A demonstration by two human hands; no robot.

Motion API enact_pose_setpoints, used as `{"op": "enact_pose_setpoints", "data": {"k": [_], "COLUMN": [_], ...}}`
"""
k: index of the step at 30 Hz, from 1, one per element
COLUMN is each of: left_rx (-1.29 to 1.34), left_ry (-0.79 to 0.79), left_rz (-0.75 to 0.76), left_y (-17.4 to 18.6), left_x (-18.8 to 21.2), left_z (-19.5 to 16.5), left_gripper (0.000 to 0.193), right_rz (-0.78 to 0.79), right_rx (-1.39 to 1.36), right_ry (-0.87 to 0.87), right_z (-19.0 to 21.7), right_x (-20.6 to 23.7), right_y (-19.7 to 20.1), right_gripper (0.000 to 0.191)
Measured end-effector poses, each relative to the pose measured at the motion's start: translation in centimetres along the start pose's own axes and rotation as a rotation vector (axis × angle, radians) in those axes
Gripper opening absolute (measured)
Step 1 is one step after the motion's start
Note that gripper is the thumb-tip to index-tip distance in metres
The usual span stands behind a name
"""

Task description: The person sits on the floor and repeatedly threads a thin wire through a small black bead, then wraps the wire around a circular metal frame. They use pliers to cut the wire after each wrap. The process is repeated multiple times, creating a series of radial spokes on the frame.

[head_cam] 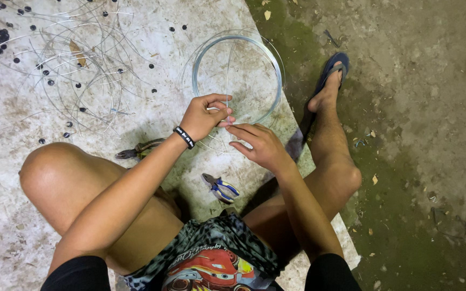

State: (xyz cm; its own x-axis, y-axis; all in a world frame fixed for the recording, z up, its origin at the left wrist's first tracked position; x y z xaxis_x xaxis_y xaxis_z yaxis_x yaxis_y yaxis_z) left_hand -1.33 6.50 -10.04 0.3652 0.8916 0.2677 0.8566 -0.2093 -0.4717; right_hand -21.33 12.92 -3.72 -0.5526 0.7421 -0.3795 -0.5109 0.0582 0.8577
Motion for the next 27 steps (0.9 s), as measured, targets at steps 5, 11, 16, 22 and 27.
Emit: {"op": "enact_pose_setpoints", "data": {"k": [5, 11, 16, 22, 27], "left_rx": [-0.018, -0.012, -0.009, 0.025, -0.004], "left_ry": [-0.001, -0.003, -0.001, 0.015, -0.031], "left_rz": [0.006, 0.02, 0.023, 0.025, 0.001], "left_y": [0.08, -0.02, 0.06, 0.04, 0.06], "left_x": [0.12, 0.31, 0.21, 0.29, 0.26], "left_z": [0.3, 0.22, 0.13, 0.15, 0.03], "left_gripper": [0.036, 0.035, 0.037, 0.04, 0.039], "right_rz": [0.022, 0.077, 0.033, 0.061, 0.03], "right_rx": [0.003, 0.007, 0.012, 0.034, -0.112], "right_ry": [0.011, 0.014, 0.053, 0.068, -0.061], "right_z": [-0.38, -0.6, -0.8, -0.96, -0.37], "right_x": [-0.13, -0.26, -0.3, -0.07, 0.0], "right_y": [-0.35, -0.5, -0.75, -0.93, -0.95], "right_gripper": [0.039, 0.047, 0.043, 0.034, 0.026]}}
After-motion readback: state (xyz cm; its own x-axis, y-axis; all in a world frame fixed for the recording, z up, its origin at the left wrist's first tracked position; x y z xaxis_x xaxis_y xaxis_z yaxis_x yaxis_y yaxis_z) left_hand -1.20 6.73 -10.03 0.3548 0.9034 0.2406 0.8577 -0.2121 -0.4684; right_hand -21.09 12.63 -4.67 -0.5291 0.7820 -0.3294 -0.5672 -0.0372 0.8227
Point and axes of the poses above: each hand's wrist, its own x-axis away from the middle knuckle, its own y-axis out of the back of the hand, z = x × y, the point moved 1 cm from there along -x, towards the middle knuckle, and after that the axes turned 15 degrees about x, right-handed, at the moved point
